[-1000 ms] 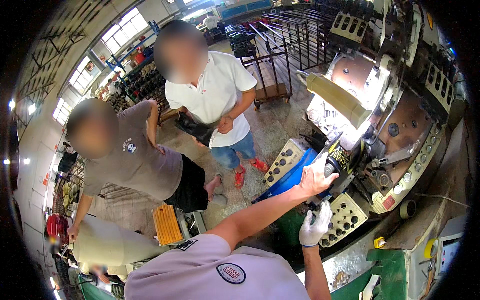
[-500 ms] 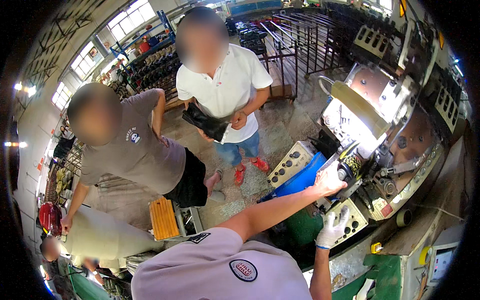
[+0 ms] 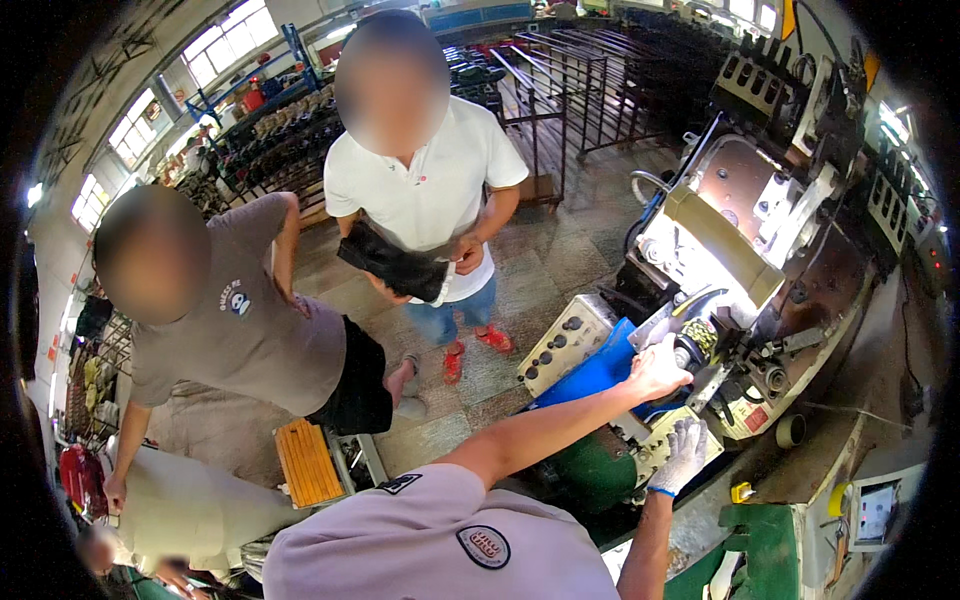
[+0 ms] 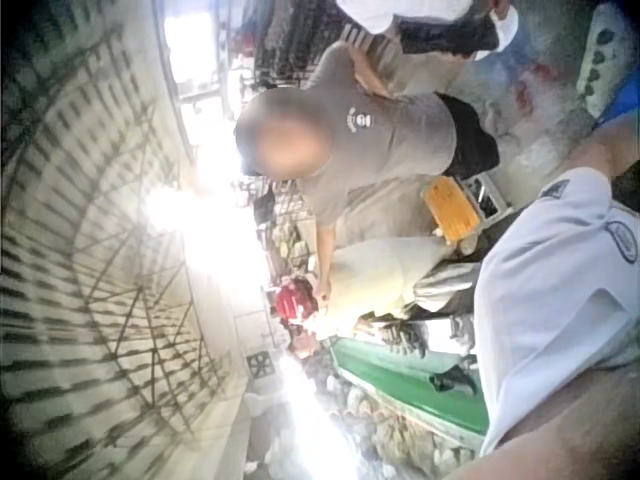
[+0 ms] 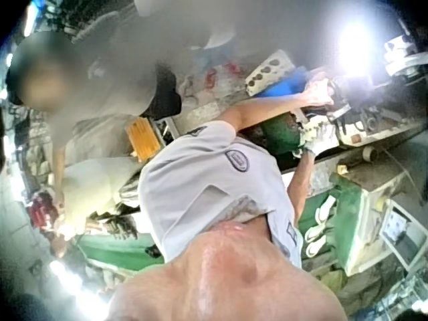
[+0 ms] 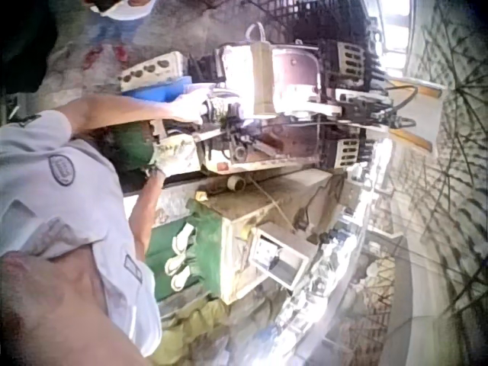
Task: The person places boots onto a lasting machine to shape the toe and heel, operates the machine controls with their hands, and places the processed boots onto a conveyor belt.
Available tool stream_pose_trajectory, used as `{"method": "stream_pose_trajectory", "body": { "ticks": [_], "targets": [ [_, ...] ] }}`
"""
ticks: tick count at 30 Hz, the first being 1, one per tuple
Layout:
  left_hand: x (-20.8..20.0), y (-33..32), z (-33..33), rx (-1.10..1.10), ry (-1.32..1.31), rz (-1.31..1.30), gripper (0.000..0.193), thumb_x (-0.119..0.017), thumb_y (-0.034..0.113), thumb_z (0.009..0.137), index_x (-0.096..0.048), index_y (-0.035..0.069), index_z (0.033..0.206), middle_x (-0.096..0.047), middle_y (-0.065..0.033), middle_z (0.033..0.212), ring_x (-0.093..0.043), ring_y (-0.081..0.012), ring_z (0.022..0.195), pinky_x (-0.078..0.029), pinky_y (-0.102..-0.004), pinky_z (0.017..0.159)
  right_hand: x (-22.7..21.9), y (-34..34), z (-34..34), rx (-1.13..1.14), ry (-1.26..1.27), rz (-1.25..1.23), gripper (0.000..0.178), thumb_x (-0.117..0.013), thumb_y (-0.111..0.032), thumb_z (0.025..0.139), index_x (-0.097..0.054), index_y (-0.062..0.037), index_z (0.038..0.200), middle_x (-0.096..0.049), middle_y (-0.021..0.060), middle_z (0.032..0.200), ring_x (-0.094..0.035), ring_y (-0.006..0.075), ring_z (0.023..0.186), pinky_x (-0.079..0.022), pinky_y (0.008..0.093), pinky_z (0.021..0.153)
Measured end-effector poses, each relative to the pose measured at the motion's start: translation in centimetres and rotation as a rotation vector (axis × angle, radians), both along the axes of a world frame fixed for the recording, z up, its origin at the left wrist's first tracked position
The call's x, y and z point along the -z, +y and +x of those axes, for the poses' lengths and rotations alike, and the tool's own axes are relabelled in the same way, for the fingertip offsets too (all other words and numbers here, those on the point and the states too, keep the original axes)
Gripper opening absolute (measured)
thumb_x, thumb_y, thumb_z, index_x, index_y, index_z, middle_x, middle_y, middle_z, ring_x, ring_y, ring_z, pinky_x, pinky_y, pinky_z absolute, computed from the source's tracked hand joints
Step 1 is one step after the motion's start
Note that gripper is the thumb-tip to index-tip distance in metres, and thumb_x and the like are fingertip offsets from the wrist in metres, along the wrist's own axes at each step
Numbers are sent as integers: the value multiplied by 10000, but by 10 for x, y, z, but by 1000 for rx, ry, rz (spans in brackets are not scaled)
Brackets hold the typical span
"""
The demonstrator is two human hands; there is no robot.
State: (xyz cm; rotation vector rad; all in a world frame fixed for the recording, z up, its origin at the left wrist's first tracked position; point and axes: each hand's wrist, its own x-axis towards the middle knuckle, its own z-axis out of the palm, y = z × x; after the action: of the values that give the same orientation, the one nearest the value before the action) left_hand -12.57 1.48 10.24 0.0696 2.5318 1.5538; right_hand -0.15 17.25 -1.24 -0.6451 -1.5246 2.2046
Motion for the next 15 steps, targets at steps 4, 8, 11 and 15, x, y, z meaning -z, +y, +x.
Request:
{"method": "stream_pose_trajectory", "body": {
  "ticks": [4, 8, 11, 15],
  "targets": [
    [25, -14, 2, 10, -329, 655, 415, -795, 187, 773, -683, -35, 1105, -741, -176, 1013, -737, -277, 913, -587, -391, 829, -10, 2, -14, -56, 103, -220, 604, -542, -421, 1053, -482, -1, 1484, -615, 161, 1410, -627, 333, 1235, -506, 443, 1039],
    [14, -23, 60, 205, -824, 1532, 312, -681, 148, 879, -680, -45, 1124, -745, -206, 1030, -748, -321, 881, -611, -468, 845, -73, -9, -17, -206, 250, -537, 717, -374, -572, 1065, -493, 22, 1448, -627, 173, 1348, -621, 313, 1199, -494, 445, 1053],
    [13, -18, 101, 430, -969, 1866, 454, -578, 324, 979, -648, -47, 1231, -705, -238, 1207, -708, -377, 1082, -556, -523, 995, -98, -13, -9, -113, 267, -483, 725, -463, -566, 1003, -522, 31, 1409, -653, 182, 1276, -653, 306, 1113, -529, 444, 985],
    [9, -68, 112, 339, -966, 1472, 487, -540, 375, 1050, -633, -37, 1292, -711, -175, 1237, -720, -284, 1062, -570, -454, 967, -177, -62, 2, -128, 192, -325, 697, -641, -486, 918, -552, 43, 1363, -694, 179, 1169, -701, 281, 977, -581, 402, 876]
  ]
}}
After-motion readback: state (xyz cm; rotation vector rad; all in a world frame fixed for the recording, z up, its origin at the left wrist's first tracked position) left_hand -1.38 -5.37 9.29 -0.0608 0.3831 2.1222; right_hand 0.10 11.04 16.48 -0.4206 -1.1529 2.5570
